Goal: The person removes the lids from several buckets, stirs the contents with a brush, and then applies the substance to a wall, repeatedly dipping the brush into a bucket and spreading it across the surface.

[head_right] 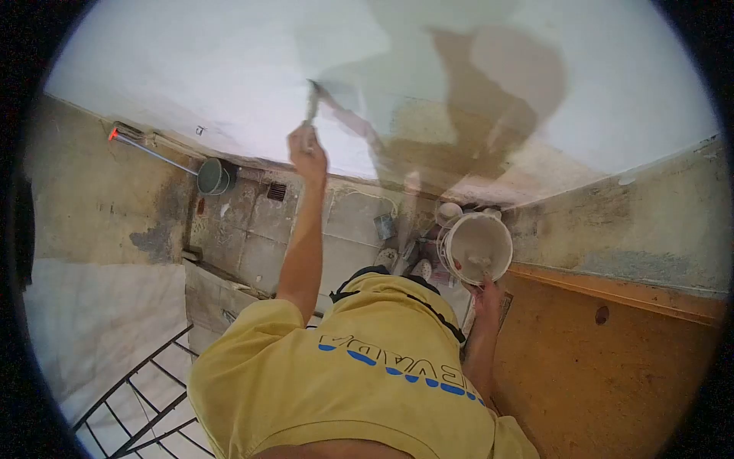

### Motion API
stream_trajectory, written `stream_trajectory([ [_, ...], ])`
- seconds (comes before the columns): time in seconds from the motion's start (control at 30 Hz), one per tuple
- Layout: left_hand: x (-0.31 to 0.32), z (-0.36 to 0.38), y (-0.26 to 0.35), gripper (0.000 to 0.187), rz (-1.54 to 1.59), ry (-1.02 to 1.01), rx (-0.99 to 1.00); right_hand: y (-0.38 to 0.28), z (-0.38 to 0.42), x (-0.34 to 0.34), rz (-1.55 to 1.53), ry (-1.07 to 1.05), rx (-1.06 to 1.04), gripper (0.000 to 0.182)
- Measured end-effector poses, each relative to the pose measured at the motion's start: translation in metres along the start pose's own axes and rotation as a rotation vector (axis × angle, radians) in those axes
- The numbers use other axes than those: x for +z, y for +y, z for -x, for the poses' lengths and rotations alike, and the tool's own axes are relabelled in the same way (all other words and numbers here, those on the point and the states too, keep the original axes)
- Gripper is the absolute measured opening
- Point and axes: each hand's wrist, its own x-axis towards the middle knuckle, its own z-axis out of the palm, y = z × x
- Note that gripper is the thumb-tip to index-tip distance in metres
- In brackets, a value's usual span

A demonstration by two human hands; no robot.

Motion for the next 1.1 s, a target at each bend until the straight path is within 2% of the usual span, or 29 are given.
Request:
stream_trajectory([
  [0.03, 0.011, 0.008, 0.006, 0.022, 0.01, -0.048, 0.046, 0.001, -0.002, 0.002, 0.004, -0.003, -0.003, 0.045],
  [0.2, 0.006, 0.049, 0.04, 0.025, 0.167, -0.248, -0.019, 0.005, -0.014, 0.002, -0.039, -0.054, 0.076, 0.045],
  [0.23, 0.001, 0.045, 0.037, 0.025, 0.166, -0.247, -0.02, 0.008, -0.018, 0.0, -0.038, -0.055, 0.076, 0.045],
  [0.3, -0.014, 0.027, 0.021, 0.024, 0.036, -0.119, 0.101, 0.013, -0.024, -0.002, -0.006, -0.062, 0.067, 0.044],
  [0.4, -0.022, -0.003, -0.004, 0.022, -0.069, 0.044, -0.024, 0.016, -0.022, 0.003, 0.056, -0.101, -0.001, 0.042],
  [0.5, -0.016, -0.011, 0.005, 0.023, -0.051, 0.035, -0.053, 0.02, -0.024, 0.004, 0.012, -0.1, 0.038, 0.048],
  [0.57, 0.008, 0.008, -0.004, 0.025, 0.036, -0.022, 0.123, 0.024, -0.026, 0.002, 0.017, -0.096, 0.055, 0.045],
  [0.63, 0.018, 0.031, 0.024, 0.022, 0.155, -0.125, 0.02, 0.02, -0.026, 0.003, 0.026, -0.098, 0.068, 0.043],
  [0.73, 0.014, 0.043, 0.037, 0.025, 0.156, -0.187, 0.011, 0.018, -0.017, 0.005, 0.049, -0.137, 0.055, 0.044],
  [0.83, -0.003, 0.02, 0.02, 0.023, 0.052, -0.099, -0.032, 0.017, -0.01, 0.008, 0.038, -0.075, 0.05, 0.046],
  [0.87, -0.006, 0.007, 0.013, 0.023, -0.003, -0.005, 0.053, 0.017, -0.007, 0.009, 0.04, -0.052, 0.052, 0.046],
  [0.9, -0.01, -0.005, 0.017, 0.024, -0.035, 0.022, -0.033, 0.017, -0.007, 0.009, 0.042, -0.028, 0.053, 0.046],
  [0.97, -0.005, -0.013, 0.013, 0.022, -0.045, 0.058, -0.031, 0.02, -0.008, 0.006, 0.025, -0.025, 0.047, 0.045],
  [1.03, 0.009, 0.0, 0.014, 0.024, 0.01, 0.003, -0.014, 0.024, -0.013, 0.0, 0.012, -0.025, 0.043, 0.045],
  [1.07, 0.016, 0.012, 0.015, 0.026, -0.008, -0.048, 0.061, 0.025, -0.017, -0.004, -0.003, -0.038, 0.057, 0.044],
  [1.1, 0.018, 0.025, 0.029, 0.026, 0.105, -0.094, -0.012, 0.026, -0.019, -0.007, -0.017, -0.05, 0.071, 0.044],
])
